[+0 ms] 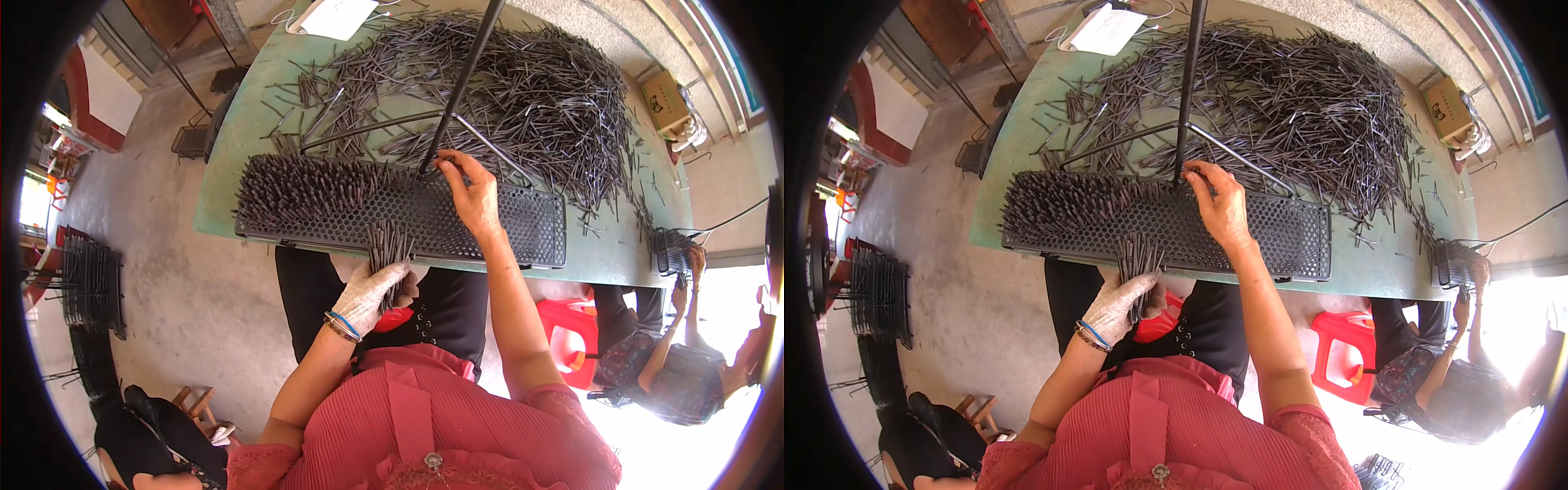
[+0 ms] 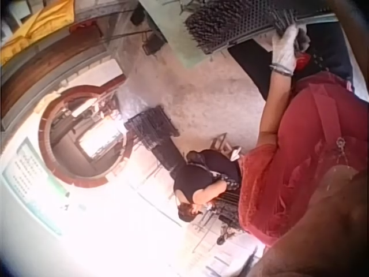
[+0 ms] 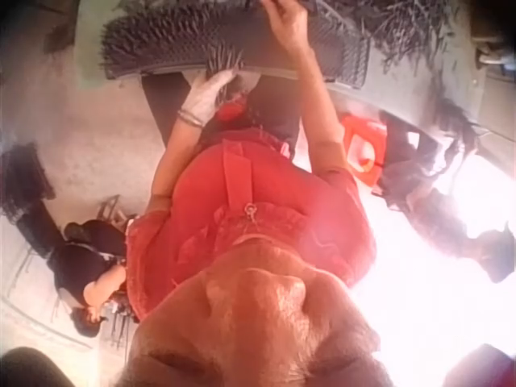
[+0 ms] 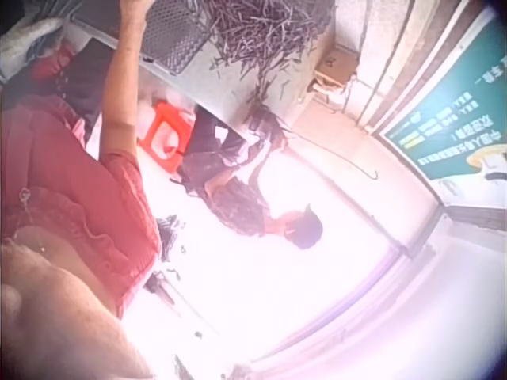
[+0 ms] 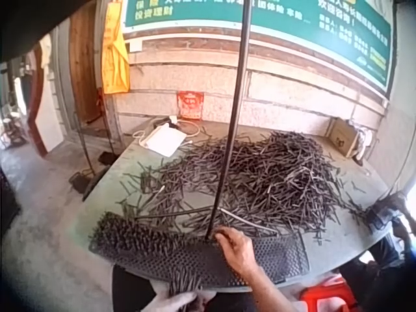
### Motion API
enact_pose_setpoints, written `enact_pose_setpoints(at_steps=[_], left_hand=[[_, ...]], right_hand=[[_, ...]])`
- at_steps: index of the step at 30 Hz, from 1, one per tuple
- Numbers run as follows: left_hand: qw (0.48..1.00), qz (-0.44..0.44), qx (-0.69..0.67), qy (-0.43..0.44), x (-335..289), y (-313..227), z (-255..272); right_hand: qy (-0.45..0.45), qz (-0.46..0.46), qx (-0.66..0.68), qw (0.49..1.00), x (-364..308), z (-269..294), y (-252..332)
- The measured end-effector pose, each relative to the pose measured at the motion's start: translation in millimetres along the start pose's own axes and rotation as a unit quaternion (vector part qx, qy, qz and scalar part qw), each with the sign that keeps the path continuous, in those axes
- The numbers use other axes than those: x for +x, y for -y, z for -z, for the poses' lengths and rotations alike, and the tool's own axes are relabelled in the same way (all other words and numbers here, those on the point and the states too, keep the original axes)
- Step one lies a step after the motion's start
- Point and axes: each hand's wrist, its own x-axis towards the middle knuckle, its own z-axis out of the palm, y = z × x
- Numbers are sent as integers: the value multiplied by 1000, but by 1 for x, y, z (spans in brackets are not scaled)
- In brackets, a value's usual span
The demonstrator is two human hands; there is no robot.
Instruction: Sorting and inserting metal rods into a perforated grid plate.
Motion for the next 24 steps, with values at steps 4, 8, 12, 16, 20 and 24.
enact_pose_setpoints(at_steps=[4, 8, 12, 16, 20, 24], left_hand=[[1000, 11, 8, -15, 2, 0, 0], [1000, 8, 7, -7, 3, 1, 2], [1000, 6, 4, -2, 3, 2, 2], [1000, 4, -2, -1, 2, 0, 1], [1000, 8, -6, -4, 2, 1, 1], [1000, 2, 8, -4, 3, 2, 3]], right_hand=[[42, 37, -70, 996, 5, 8, 1], [57, 29, -49, 997, 5, 11, 0], [49, 61, -67, 995, 1, 8, 1], [46, 36, -42, 997, 0, 7, -1], [29, 20, -64, 997, 0, 4, -1], [5, 25, -83, 996, -4, 1, 6]])
